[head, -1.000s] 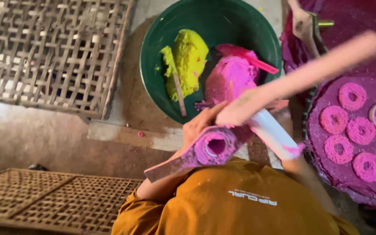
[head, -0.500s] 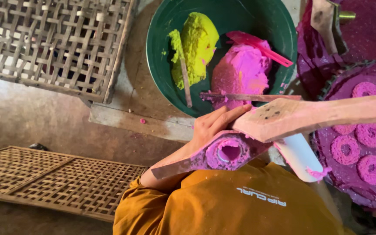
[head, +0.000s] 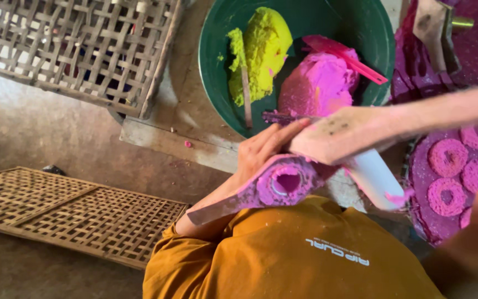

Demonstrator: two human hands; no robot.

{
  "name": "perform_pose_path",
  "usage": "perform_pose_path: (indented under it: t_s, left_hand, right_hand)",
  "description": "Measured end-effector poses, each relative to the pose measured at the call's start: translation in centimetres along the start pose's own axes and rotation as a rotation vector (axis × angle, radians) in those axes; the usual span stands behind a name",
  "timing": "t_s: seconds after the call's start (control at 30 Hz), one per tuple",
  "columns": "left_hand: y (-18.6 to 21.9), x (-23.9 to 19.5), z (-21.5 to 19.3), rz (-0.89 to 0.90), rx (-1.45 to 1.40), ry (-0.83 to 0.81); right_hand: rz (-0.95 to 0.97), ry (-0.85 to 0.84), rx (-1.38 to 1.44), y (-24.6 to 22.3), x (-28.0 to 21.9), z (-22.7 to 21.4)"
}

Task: The person presses pink and yellow wax into a wooden mold using a hand-held tool. They place the molded wax shapes onto a circular tray and use a small stick to remove excess material from the tool.

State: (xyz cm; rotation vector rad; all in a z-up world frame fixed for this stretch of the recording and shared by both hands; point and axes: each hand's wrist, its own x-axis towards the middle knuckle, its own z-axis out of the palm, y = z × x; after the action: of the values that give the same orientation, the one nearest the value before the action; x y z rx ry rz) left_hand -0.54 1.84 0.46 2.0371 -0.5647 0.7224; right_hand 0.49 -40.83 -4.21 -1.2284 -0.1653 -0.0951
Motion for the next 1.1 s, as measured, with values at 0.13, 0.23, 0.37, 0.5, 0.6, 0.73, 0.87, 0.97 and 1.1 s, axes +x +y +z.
perform_pose_path:
  t_s: [0.13, 0.23, 0.37, 0.5, 0.6, 0.73, 0.87, 0.97, 1.1]
  left_hand:
    - [0.1, 0.1, 0.4, -0.314, 0.042, -0.023]
    - [0.1, 0.6, 0.8, -0.518, -0.094, 0.075]
    - [0.4, 1.4, 0.5, -0.602, 0.043, -0.002]
    - [1.0, 1.2, 0.5, -0.57, 0.061, 0.013]
    - [0.9, 0.8, 0.7, -0.512, 0.087, 0.017]
    - [0.2, 0.1, 0.3, -0.161, 0.133, 0.013]
    - [0.4, -0.7, -0.4, -0.055, 0.136, -0.02]
    - [0.7, -0.7, -0.4, 0.04, 0.137, -0.024]
    - [0.9, -0.7, -0.6, -0.016, 0.126, -0.024]
  right_hand:
    - [-0.025, 0.061, 0.401, -2.3, 0.4, 2.3]
    - [-0.031, 0.056, 0.545, -3.2, 1.3, 5.4]
    - [-0.027, 0.041, 0.508, -3.3, 1.4, 8.3]
    - [-0.047, 0.031, 0.581, -2.6, 0.8, 9.3]
    - [-0.098, 0.022, 0.512, -3.1, 0.9, 11.7]
    - [-0.275, -0.063, 0.059, -7.2, 1.3, 18.6]
    - [-0.043, -0.962, -0.27, -11.3, 4.2, 22.8]
    - [-0.736, -0.862, -0.643, -9.0, 3.3, 24.0]
    - [-0.897, -0.821, -0.705, -6.1, 2.0, 23.1]
